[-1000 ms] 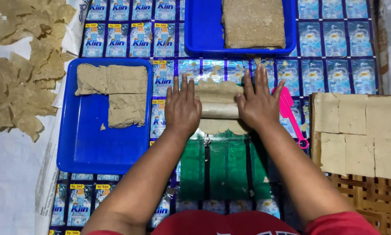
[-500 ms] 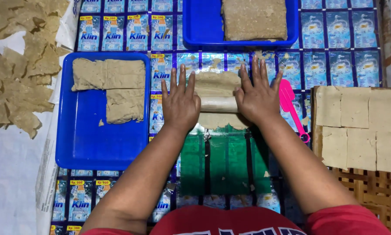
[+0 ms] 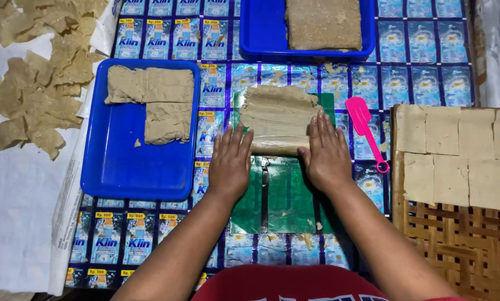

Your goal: Rolling out dough with a wooden pin and cutting it into square shapes using a plastic tool.

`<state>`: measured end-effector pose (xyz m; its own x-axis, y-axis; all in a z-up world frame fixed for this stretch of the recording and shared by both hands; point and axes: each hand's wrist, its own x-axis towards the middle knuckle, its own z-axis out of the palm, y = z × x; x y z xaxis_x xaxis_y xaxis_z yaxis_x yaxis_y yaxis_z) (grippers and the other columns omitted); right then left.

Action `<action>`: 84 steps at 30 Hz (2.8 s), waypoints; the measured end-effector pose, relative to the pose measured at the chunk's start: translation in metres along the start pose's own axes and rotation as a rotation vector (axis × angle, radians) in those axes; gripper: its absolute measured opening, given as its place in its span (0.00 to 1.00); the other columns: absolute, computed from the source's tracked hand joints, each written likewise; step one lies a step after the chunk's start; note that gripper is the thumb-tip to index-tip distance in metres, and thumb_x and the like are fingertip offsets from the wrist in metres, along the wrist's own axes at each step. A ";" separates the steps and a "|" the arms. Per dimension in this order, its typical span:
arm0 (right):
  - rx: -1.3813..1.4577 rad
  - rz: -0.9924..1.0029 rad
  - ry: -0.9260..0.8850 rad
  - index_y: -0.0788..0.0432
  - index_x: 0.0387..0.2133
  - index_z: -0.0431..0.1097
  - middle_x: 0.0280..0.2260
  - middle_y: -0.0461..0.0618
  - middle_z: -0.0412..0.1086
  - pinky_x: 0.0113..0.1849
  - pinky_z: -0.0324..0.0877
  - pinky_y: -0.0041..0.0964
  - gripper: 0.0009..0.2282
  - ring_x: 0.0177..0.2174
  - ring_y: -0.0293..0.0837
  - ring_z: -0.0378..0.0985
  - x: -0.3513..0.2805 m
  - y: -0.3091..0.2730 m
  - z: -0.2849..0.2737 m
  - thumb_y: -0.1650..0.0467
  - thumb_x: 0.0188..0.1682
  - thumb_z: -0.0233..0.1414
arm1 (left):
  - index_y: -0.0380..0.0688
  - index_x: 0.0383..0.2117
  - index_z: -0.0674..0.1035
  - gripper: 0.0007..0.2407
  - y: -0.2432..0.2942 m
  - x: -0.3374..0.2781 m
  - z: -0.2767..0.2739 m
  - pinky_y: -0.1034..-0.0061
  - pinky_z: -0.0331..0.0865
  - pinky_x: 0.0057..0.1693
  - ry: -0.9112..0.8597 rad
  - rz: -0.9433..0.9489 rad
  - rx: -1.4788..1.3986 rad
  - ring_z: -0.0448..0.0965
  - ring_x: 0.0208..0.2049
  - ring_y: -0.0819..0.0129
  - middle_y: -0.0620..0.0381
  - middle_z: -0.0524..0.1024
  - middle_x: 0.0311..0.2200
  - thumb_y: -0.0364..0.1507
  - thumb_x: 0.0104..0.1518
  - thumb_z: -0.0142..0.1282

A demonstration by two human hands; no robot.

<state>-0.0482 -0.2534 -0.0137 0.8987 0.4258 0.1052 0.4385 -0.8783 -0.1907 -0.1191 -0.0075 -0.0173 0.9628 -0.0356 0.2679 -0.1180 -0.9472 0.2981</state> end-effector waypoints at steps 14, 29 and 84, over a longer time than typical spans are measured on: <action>0.037 0.055 0.070 0.69 0.69 0.43 0.71 0.64 0.42 0.65 0.36 0.62 0.38 0.69 0.55 0.44 -0.001 0.006 0.006 0.57 0.51 0.47 | 0.43 0.67 0.64 0.25 0.002 0.008 0.000 0.52 0.47 0.72 -0.010 0.056 -0.033 0.55 0.70 0.46 0.43 0.59 0.68 0.36 0.63 0.49; 0.048 0.155 0.004 0.50 0.73 0.45 0.73 0.58 0.33 0.60 0.20 0.78 0.30 0.71 0.52 0.33 0.136 0.041 -0.012 0.54 0.58 0.36 | 0.43 0.72 0.56 0.27 -0.021 0.152 0.026 0.50 0.32 0.73 -0.066 -0.105 0.046 0.42 0.74 0.49 0.42 0.44 0.73 0.36 0.66 0.39; 0.324 0.394 -0.171 0.68 0.48 0.52 0.35 0.77 0.73 0.41 0.70 0.64 0.14 0.37 0.74 0.77 0.129 -0.108 0.029 0.74 0.51 0.44 | 0.42 0.46 0.80 0.11 0.002 -0.061 -0.041 0.58 0.63 0.57 -0.229 -0.009 -0.343 0.74 0.49 0.53 0.50 0.76 0.43 0.32 0.60 0.54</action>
<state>0.0207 -0.0976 -0.0079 0.9731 0.1303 -0.1900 0.0243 -0.8781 -0.4778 -0.1884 0.0059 0.0042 0.9887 -0.1350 0.0644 -0.1466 -0.7881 0.5978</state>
